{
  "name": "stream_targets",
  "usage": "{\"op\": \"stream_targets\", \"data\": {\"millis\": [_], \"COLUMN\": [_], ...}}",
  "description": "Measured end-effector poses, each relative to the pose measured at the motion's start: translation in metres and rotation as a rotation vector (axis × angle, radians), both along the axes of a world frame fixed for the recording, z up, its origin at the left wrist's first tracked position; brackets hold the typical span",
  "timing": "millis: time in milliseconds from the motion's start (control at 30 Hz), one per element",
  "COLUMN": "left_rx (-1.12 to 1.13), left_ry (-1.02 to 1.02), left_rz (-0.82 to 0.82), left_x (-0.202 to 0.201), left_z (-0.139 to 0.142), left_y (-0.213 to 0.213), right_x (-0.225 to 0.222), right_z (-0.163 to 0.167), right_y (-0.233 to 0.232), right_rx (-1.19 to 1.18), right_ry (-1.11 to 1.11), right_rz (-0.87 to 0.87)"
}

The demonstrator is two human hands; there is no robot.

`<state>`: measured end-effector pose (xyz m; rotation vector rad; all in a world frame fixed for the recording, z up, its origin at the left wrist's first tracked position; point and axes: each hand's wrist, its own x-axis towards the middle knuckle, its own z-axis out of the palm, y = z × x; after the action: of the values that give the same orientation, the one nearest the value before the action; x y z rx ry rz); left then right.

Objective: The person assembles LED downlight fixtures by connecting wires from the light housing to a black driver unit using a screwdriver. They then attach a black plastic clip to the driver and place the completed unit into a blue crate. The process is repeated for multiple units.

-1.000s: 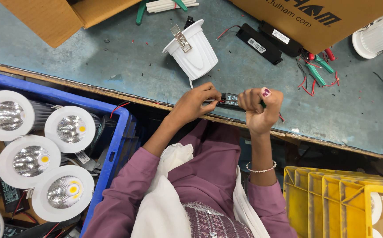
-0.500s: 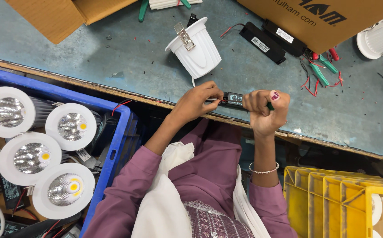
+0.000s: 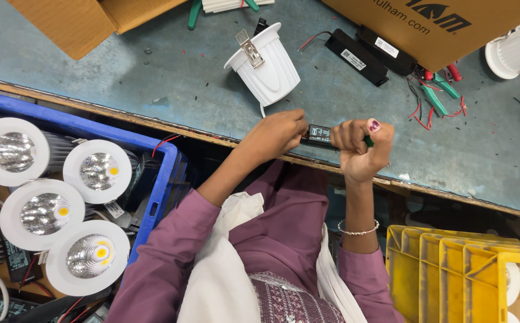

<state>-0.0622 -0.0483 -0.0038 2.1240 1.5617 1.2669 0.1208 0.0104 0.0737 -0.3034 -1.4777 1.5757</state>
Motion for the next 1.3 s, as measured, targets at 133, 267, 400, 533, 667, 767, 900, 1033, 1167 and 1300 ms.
{"op": "stream_targets", "data": {"millis": [133,267,400,533,667,767,900,1033,1167,1300], "left_rx": [-0.055,-0.053,-0.094,-0.081,-0.004,0.039,0.087,0.129,0.122,0.131], "left_ry": [-0.042,-0.076,-0.099,-0.191,-0.264,-0.225,-0.138,-0.098,-0.028,-0.034], "left_rz": [-0.048,-0.039,-0.016,0.027,0.089,0.15,0.215,0.222,0.25,0.24], "left_x": [-0.002,-0.001,0.0,0.003,0.01,0.015,0.019,0.023,0.024,0.023], "left_z": [-0.006,-0.008,-0.006,-0.002,-0.003,-0.004,-0.003,-0.002,-0.002,-0.003], "left_y": [0.004,0.002,-0.006,-0.018,-0.03,-0.03,-0.029,-0.03,-0.031,-0.029], "right_x": [0.0,0.0,-0.002,-0.001,0.013,0.037,0.056,0.058,0.058,0.052], "right_z": [-0.002,-0.003,-0.002,-0.005,-0.004,-0.001,-0.012,-0.04,-0.056,-0.057], "right_y": [0.001,0.001,-0.001,-0.003,0.011,0.026,0.051,0.074,0.097,0.099], "right_rx": [-0.035,-0.023,-0.026,-0.021,-0.13,-0.022,0.369,0.619,0.629,0.921], "right_ry": [0.025,0.023,0.024,0.043,0.194,0.183,-0.372,-0.831,-0.971,-1.023], "right_rz": [0.004,-0.006,-0.011,-0.009,-0.005,-0.094,-0.445,-0.609,-0.541,-0.679]}}
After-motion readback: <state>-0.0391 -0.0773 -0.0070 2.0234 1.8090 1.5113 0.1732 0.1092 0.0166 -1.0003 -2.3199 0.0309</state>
